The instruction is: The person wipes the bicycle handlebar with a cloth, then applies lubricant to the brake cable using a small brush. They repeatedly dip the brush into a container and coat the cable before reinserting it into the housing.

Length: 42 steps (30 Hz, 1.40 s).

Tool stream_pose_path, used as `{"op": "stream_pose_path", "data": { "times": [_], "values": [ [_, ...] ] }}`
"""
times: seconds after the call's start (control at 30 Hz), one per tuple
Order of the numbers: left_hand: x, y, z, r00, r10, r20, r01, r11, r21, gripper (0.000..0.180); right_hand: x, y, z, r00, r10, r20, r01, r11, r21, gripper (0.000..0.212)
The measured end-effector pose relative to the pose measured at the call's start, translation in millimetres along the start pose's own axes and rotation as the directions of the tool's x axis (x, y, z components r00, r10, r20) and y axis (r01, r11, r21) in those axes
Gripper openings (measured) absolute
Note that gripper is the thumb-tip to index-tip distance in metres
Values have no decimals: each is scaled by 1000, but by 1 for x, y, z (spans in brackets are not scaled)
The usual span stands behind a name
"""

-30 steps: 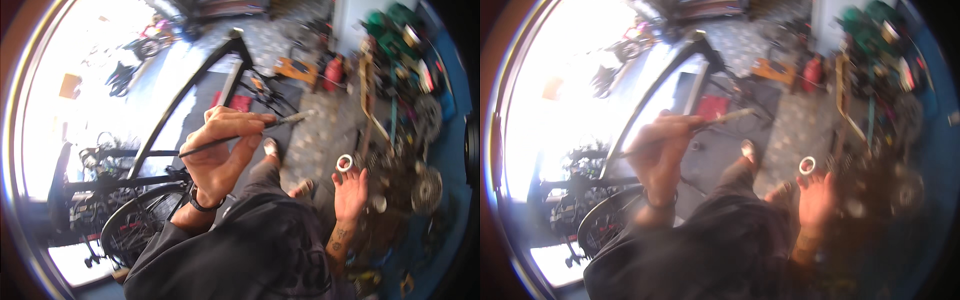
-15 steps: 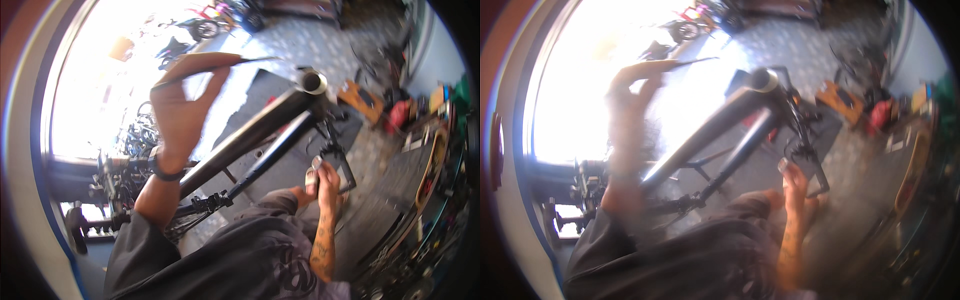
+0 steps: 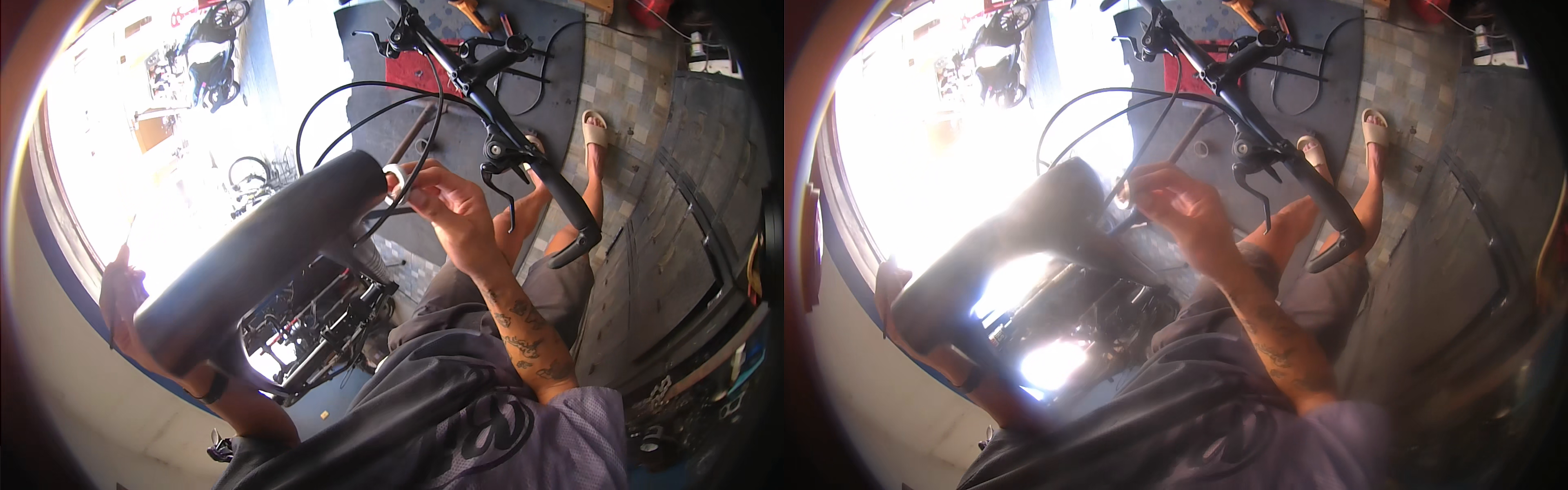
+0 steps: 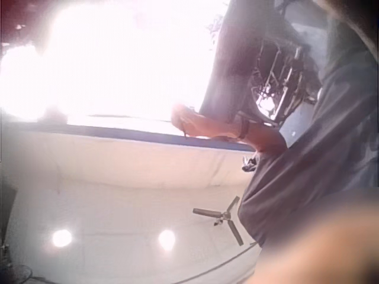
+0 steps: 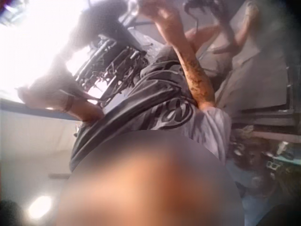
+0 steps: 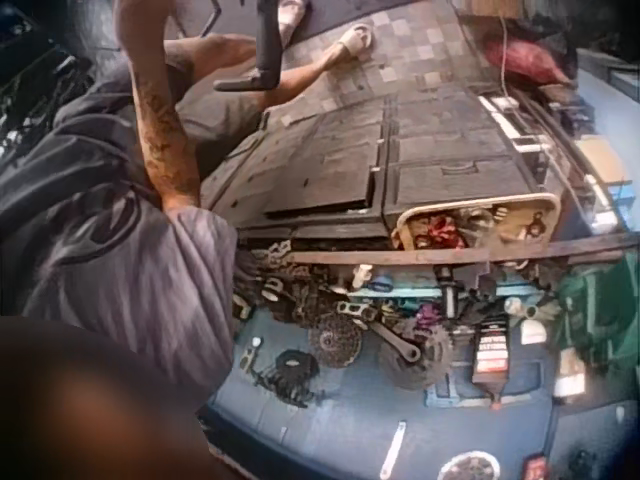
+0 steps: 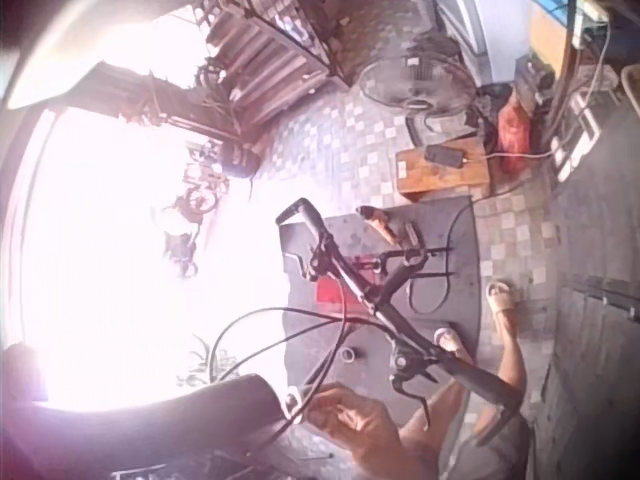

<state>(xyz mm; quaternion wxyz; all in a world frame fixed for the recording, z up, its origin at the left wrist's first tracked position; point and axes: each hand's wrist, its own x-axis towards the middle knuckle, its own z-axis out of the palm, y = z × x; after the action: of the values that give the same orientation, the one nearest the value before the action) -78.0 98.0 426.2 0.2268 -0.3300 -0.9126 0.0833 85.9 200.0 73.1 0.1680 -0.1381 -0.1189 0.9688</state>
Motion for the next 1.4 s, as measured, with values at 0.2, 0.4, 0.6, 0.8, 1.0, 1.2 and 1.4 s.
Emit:
{"op": "stream_pose_path", "data": {
  "times": [0.2, 0.4, 0.6, 0.8, 1.0, 1.2, 1.4],
  "values": [
    [1, -5, 28, 956, -255, -145, 204, 933, -298, 30, 16, -16, 17, 998, 47, 50, -53, 990, 130, 19],
    [-1, 11, 39, 930, -332, -156, 269, 907, -325, 30, 21, -27, 16, 992, 56, 116, -66, 995, 81, 19],
    [2, 12, 43, 874, -466, -140, 371, 823, -430, 29, 27, -29, 10, 977, 95, 190, -120, 985, 121, 16],
    [6, 17, 47, 920, -387, -61, 328, 846, -420, 30, 30, -30, 7, 967, 114, 228, -142, 983, 113, 14],
    [6, 19, 49, 886, -456, -78, 385, 821, -421, 29, 34, -27, 4, 956, 110, 271, -146, 983, 114, 16],
    [6, 20, 49, 874, -479, -79, 402, 806, -435, 26, 44, -32, 0, 944, 60, 325, -75, 997, 32, 18],
    [3, 12, 50, 866, -493, -87, 426, 816, -390, 26, 55, -40, 0, 926, -52, 374, 110, 985, -136, 21]
  ]
}}
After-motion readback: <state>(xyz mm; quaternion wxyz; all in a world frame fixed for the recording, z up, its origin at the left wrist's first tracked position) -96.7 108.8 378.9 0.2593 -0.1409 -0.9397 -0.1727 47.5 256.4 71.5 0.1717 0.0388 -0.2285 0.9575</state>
